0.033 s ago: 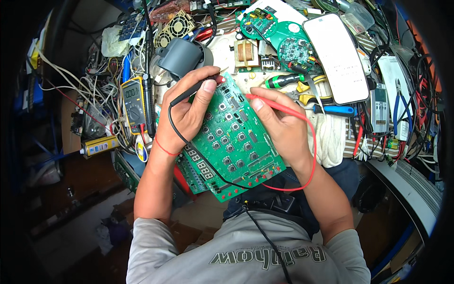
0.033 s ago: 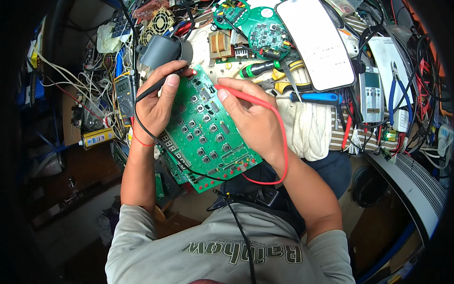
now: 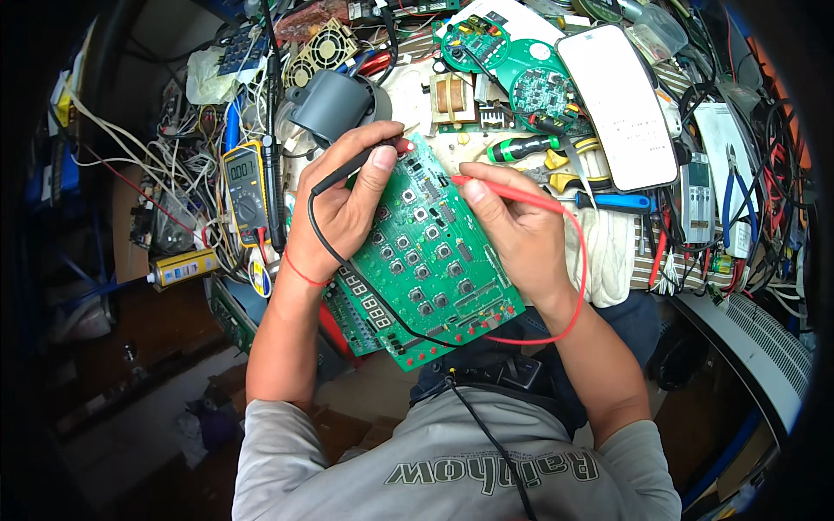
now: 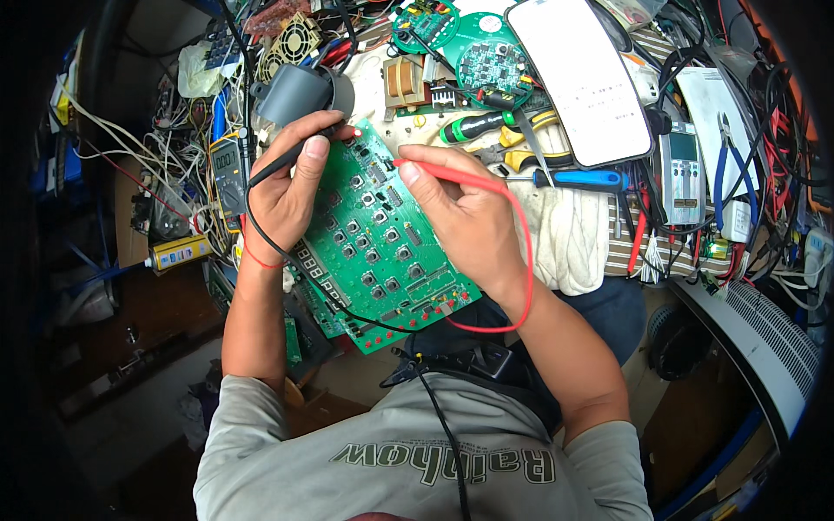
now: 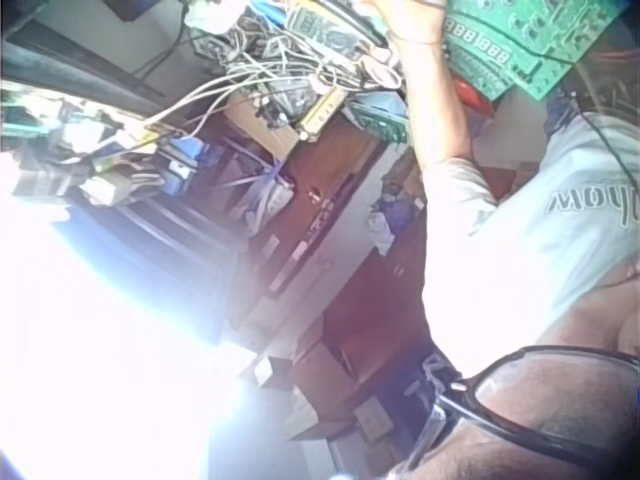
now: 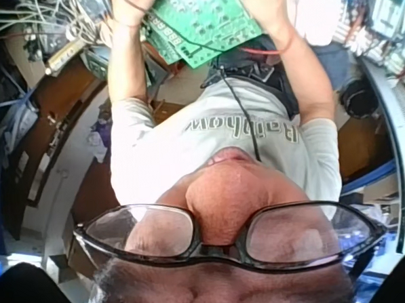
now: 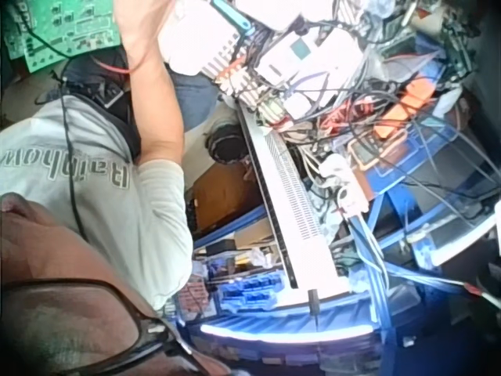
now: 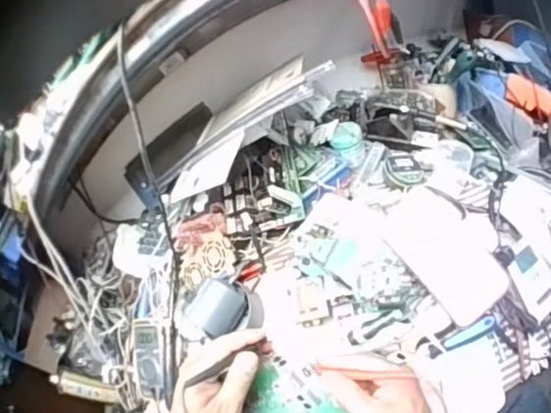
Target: The person holds a green circuit board and uses a multimeter with red and black probes to test multiple points on the board. The person moves the probes across different components and connectors while observing the multimeter display. The board is rotated and repositioned during testing.
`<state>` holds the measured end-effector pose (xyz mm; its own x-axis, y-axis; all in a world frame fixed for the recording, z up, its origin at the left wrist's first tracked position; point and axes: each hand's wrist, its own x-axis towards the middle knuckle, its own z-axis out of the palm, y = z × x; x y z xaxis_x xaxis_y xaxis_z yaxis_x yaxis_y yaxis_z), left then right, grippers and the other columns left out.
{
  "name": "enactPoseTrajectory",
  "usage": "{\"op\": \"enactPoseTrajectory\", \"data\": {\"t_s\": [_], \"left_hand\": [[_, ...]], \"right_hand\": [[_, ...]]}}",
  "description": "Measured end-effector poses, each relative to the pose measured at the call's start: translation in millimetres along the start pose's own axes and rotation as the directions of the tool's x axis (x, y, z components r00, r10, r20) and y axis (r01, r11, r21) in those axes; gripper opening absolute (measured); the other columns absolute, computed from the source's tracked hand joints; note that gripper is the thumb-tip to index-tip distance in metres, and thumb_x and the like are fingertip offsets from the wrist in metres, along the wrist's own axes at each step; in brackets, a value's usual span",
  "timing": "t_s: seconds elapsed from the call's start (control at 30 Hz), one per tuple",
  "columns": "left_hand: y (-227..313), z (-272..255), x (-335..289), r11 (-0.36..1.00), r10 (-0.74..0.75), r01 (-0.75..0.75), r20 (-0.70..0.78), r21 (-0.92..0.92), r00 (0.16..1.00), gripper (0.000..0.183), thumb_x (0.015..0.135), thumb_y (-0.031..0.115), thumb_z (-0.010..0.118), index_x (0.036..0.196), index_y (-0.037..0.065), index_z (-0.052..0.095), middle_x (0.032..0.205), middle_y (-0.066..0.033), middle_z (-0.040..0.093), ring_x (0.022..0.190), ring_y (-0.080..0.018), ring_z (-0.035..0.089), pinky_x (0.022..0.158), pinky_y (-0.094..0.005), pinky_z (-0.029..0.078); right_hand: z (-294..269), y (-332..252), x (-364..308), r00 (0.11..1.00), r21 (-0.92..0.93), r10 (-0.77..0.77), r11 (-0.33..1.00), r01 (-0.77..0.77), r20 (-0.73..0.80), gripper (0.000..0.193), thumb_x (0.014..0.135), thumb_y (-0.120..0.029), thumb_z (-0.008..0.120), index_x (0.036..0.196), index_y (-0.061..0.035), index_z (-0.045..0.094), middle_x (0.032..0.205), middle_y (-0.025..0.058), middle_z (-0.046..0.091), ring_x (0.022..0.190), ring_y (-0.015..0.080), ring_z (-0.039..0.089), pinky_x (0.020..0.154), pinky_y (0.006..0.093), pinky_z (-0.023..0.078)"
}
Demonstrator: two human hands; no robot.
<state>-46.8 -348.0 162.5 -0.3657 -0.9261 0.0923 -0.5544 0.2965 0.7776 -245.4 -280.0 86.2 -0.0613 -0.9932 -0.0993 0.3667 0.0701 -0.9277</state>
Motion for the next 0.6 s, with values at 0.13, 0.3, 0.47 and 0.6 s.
{"op": "enactPoseTrajectory", "data": {"t_s": [0.13, 0.3, 0.47, 0.6], "left_hand": [[-1.7, 0.2, -0.4, 0.999, -0.026, 0.025, -0.010, -0.043, 1.000, 0.027, 0.107, 0.019, 0.064, 0.126, 0.001, 0.070, 0.115, -0.0149, 0.075, 0.107, -0.0233, 0.071, 0.095, -0.0345, 0.054], [1.0, -0.7, -0.3, 1.000, 0.011, -0.011, 0.005, 0.023, 1.000, 0.027, 0.107, 0.019, 0.063, 0.126, 0.001, 0.070, 0.114, -0.0149, 0.075, 0.106, -0.0239, 0.072, 0.095, -0.0347, 0.054], [2.5, -0.3, -0.5, 0.999, 0.036, -0.036, 0.007, 0.028, 0.999, 0.026, 0.107, 0.018, 0.063, 0.125, 0.001, 0.069, 0.111, -0.0139, 0.076, 0.104, -0.0233, 0.073, 0.094, -0.0347, 0.055], [0.0, 0.8, -0.3, 0.998, 0.058, -0.058, -0.007, 0.017, 0.998, 0.026, 0.107, 0.018, 0.063, 0.125, 0.001, 0.069, 0.108, -0.0133, 0.077, 0.103, -0.0229, 0.073, 0.093, -0.0349, 0.055]], "right_hand": [[-1.7, 7.2, -1.3, 1.000, -0.012, -0.025, 1.000, 0.025, -0.008, 0.027, 0.105, -0.021, 0.069, 0.122, -0.0003, 0.073, 0.110, 0.0084, 0.074, 0.098, 0.0145, 0.069, 0.087, 0.0277, 0.054], [2.7, 8.3, -3.8, 0.998, 0.085, -0.025, 0.996, 0.030, -0.050, 0.025, 0.105, -0.019, 0.068, 0.119, 0.0023, 0.071, 0.105, 0.0071, 0.074, 0.092, 0.0134, 0.070, 0.081, 0.0273, 0.055], [-0.5, 9.5, -3.9, 0.990, -0.110, -0.141, 0.984, 0.140, 0.001, 0.020, 0.104, -0.015, 0.066, 0.113, 0.0025, 0.069, 0.097, 0.0077, 0.072, 0.084, 0.0128, 0.070, 0.072, 0.0286, 0.055], [-3.2, 7.2, -2.2, 0.979, -0.199, -0.198, 0.959, 0.202, 0.040, 0.016, 0.103, -0.014, 0.065, 0.107, 0.0008, 0.068, 0.093, 0.0091, 0.070, 0.078, 0.0139, 0.068, 0.068, 0.0300, 0.054]]}}
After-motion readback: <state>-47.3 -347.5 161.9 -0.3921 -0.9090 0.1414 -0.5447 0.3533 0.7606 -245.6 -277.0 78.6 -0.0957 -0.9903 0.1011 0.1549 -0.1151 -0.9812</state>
